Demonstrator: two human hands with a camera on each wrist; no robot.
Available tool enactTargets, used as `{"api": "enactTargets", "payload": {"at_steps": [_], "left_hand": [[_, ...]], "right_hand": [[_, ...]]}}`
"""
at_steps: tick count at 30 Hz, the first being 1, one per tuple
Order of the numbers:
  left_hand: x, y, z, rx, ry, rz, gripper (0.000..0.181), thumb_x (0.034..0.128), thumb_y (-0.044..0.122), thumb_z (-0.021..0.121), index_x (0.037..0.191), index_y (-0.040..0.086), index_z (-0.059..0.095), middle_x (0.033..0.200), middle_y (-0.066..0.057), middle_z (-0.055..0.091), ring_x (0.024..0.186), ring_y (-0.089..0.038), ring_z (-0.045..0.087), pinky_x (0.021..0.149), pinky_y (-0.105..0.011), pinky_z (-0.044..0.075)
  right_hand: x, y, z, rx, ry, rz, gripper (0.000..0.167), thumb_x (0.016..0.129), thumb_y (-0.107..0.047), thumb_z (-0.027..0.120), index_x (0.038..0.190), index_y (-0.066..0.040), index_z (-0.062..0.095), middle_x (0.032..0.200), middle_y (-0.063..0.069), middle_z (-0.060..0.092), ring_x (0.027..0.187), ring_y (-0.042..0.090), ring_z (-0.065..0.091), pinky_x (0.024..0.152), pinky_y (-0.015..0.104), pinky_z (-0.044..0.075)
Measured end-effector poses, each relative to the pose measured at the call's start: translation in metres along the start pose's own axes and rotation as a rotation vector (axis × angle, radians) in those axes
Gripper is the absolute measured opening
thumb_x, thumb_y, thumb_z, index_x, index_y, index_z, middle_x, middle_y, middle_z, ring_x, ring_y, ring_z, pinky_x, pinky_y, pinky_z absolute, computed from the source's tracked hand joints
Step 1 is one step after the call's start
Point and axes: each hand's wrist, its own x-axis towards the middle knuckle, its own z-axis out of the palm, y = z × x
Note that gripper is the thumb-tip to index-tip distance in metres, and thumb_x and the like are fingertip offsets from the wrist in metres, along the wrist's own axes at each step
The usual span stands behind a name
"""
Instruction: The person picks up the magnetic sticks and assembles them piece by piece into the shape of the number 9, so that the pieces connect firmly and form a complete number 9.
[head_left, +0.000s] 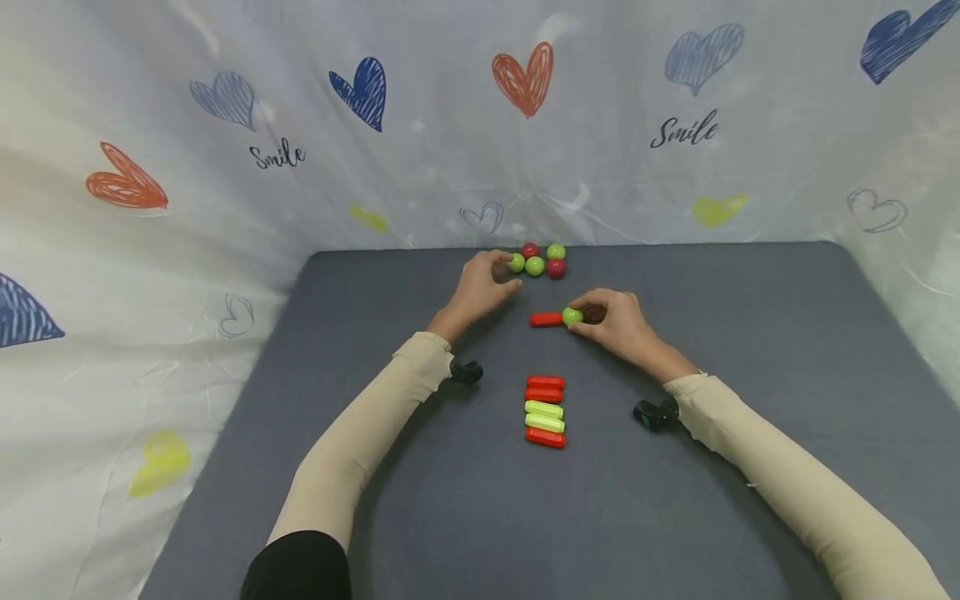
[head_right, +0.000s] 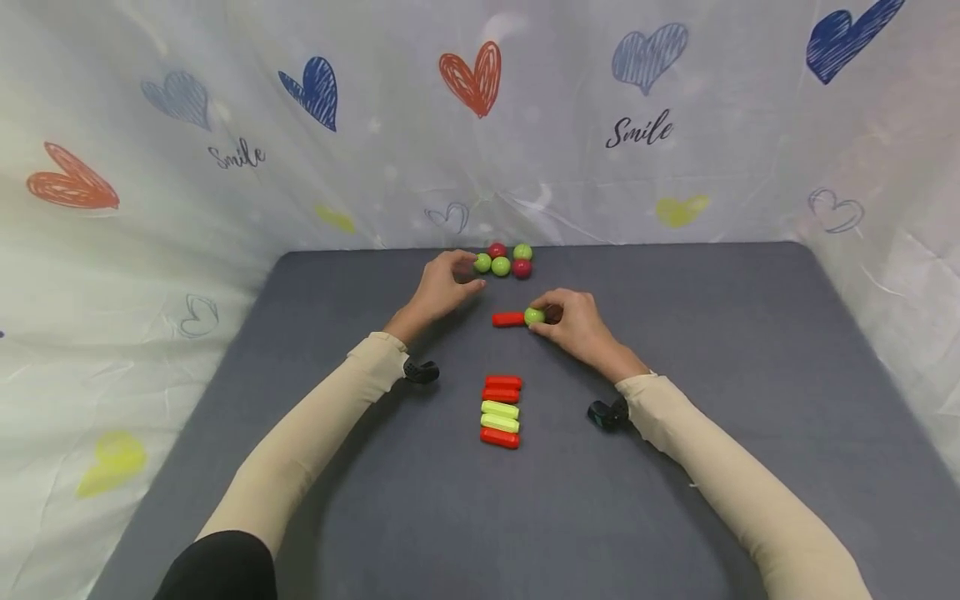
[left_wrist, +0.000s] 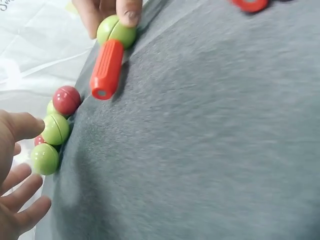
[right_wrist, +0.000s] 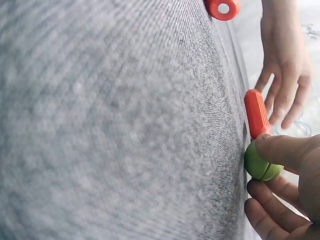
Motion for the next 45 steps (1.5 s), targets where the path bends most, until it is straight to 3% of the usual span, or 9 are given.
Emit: {"api": "enactTargets", "payload": {"at_steps": [7, 12, 15, 20, 25, 34, 37, 41, 45], "left_hand": [[0.022, -0.002, 0.012, 0.088, 0.023, -0.029, 0.052, 0.0890, 0.024, 0.077, 0.135, 0.006, 0.061, 0.129, -0.012, 0.062, 0.117, -0.025, 0.057, 0.096, -0.039, 0.047], [0.031, -0.003, 0.014, 0.109, 0.067, -0.034, 0.038, 0.0875, 0.019, 0.080, 0.123, 0.009, 0.069, 0.116, -0.008, 0.067, 0.106, -0.023, 0.061, 0.088, -0.039, 0.049], [0.037, 0.000, 0.015, 0.106, 0.059, -0.008, 0.030, 0.0884, 0.017, 0.078, 0.117, 0.010, 0.071, 0.111, -0.006, 0.070, 0.101, -0.021, 0.062, 0.086, -0.038, 0.050], [0.037, -0.005, 0.010, 0.089, 0.055, -0.004, 0.028, 0.0890, 0.016, 0.078, 0.116, 0.009, 0.072, 0.111, -0.007, 0.071, 0.101, -0.020, 0.063, 0.086, -0.037, 0.050], [0.028, -0.009, 0.005, 0.065, 0.058, -0.018, 0.029, 0.0899, 0.018, 0.077, 0.116, 0.008, 0.071, 0.113, -0.008, 0.070, 0.105, -0.021, 0.063, 0.089, -0.036, 0.049], [-0.003, -0.009, 0.002, -0.083, 0.045, -0.061, 0.028, 0.0885, 0.017, 0.078, 0.112, 0.008, 0.066, 0.106, -0.008, 0.069, 0.094, -0.018, 0.067, 0.082, -0.034, 0.053], [-0.013, -0.008, 0.003, -0.134, 0.038, -0.041, 0.035, 0.0874, 0.017, 0.079, 0.117, 0.007, 0.065, 0.108, -0.009, 0.068, 0.095, -0.019, 0.068, 0.081, -0.034, 0.054], [-0.024, -0.006, 0.005, -0.137, 0.017, 0.018, 0.042, 0.0867, 0.017, 0.080, 0.125, 0.008, 0.066, 0.114, -0.008, 0.067, 0.097, -0.020, 0.068, 0.084, -0.034, 0.054], [-0.031, -0.005, 0.007, -0.117, -0.011, 0.063, 0.035, 0.0867, 0.018, 0.080, 0.120, 0.011, 0.072, 0.113, -0.006, 0.067, 0.096, -0.017, 0.068, 0.084, -0.033, 0.053]], "right_hand": [[-0.005, 0.002, 0.005, 0.019, -0.011, 0.005, 0.028, 0.079, -0.007, 0.086, 0.105, -0.004, 0.076, 0.101, 0.011, 0.071, 0.086, 0.026, 0.070, 0.075, 0.043, 0.057], [0.000, 0.001, 0.006, 0.011, -0.003, -0.008, 0.028, 0.079, -0.009, 0.087, 0.105, -0.006, 0.077, 0.100, 0.009, 0.071, 0.086, 0.023, 0.069, 0.075, 0.040, 0.057], [0.000, 0.002, 0.002, 0.001, 0.015, 0.000, 0.028, 0.078, -0.007, 0.087, 0.104, -0.006, 0.077, 0.099, 0.009, 0.071, 0.085, 0.022, 0.069, 0.074, 0.040, 0.057], [0.001, 0.000, 0.002, 0.004, 0.023, -0.016, 0.029, 0.077, -0.006, 0.088, 0.104, -0.004, 0.077, 0.098, 0.011, 0.071, 0.084, 0.023, 0.069, 0.073, 0.040, 0.057], [0.002, 0.000, 0.001, 0.003, 0.024, -0.024, 0.029, 0.077, -0.006, 0.087, 0.104, -0.004, 0.077, 0.099, 0.011, 0.072, 0.084, 0.024, 0.069, 0.073, 0.040, 0.057], [0.005, 0.004, 0.001, 0.006, 0.027, 0.012, 0.028, 0.079, -0.008, 0.087, 0.105, -0.005, 0.077, 0.099, 0.011, 0.072, 0.082, 0.024, 0.070, 0.069, 0.040, 0.057], [0.008, 0.005, 0.000, 0.010, 0.030, 0.021, 0.027, 0.079, -0.008, 0.086, 0.105, -0.005, 0.077, 0.099, 0.011, 0.072, 0.081, 0.025, 0.070, 0.068, 0.040, 0.057], [0.010, 0.007, 0.001, 0.010, 0.033, 0.031, 0.027, 0.079, -0.009, 0.087, 0.104, -0.005, 0.078, 0.098, 0.011, 0.073, 0.080, 0.024, 0.070, 0.068, 0.040, 0.056], [0.012, 0.008, 0.001, 0.000, 0.032, 0.052, 0.027, 0.080, -0.012, 0.086, 0.105, -0.007, 0.078, 0.097, 0.009, 0.073, 0.079, 0.021, 0.069, 0.067, 0.038, 0.055]]}}
